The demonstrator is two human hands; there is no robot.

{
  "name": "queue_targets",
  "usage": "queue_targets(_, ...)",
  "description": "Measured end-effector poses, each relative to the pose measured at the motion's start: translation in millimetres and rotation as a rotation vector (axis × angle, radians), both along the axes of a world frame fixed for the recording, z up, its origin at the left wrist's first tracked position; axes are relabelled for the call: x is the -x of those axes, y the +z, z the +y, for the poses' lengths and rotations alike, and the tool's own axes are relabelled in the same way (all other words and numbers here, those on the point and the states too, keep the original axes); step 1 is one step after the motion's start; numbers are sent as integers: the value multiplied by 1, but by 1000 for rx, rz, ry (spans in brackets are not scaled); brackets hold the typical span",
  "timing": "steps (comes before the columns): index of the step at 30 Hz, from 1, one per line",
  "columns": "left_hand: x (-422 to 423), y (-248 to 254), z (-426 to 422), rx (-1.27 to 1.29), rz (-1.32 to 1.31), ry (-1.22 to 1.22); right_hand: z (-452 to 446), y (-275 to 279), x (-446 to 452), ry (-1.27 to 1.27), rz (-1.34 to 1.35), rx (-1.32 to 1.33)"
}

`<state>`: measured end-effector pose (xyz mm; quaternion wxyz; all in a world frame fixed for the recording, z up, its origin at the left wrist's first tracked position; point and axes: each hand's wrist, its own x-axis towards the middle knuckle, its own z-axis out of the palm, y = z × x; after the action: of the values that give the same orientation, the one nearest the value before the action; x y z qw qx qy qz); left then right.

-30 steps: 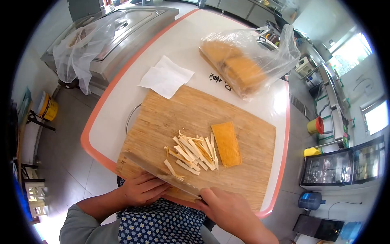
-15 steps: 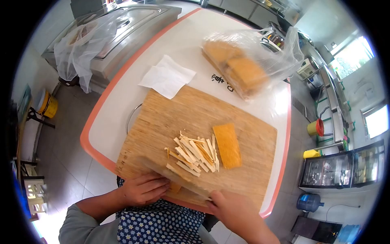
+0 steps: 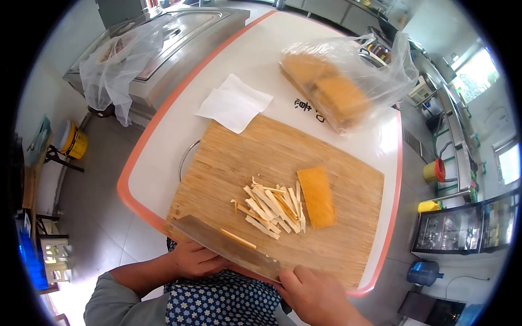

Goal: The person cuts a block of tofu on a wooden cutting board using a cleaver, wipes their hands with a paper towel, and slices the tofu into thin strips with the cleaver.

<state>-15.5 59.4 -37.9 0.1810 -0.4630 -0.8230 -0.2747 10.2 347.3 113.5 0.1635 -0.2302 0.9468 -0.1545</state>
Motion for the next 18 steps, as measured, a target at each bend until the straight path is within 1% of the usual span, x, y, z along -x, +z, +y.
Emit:
queue_targets(7,-1,1,-1,10,-23,2,1,2,0,11,-10,-13)
queue_targets(9,-2,1,0,8,-29,3,1,1,-2,-84,-129,12)
queue_targets(13,-2,5,-1,-4,-73,-2,7,4,-2,-85,-127,44)
queue_targets(15,-1,7,-1,-3,-79,-6,12,13,-3,-116,-140,-45)
queue_targets(18,1,8,-2,0,-88,-24,12,23,-1,-112,-168,-67)
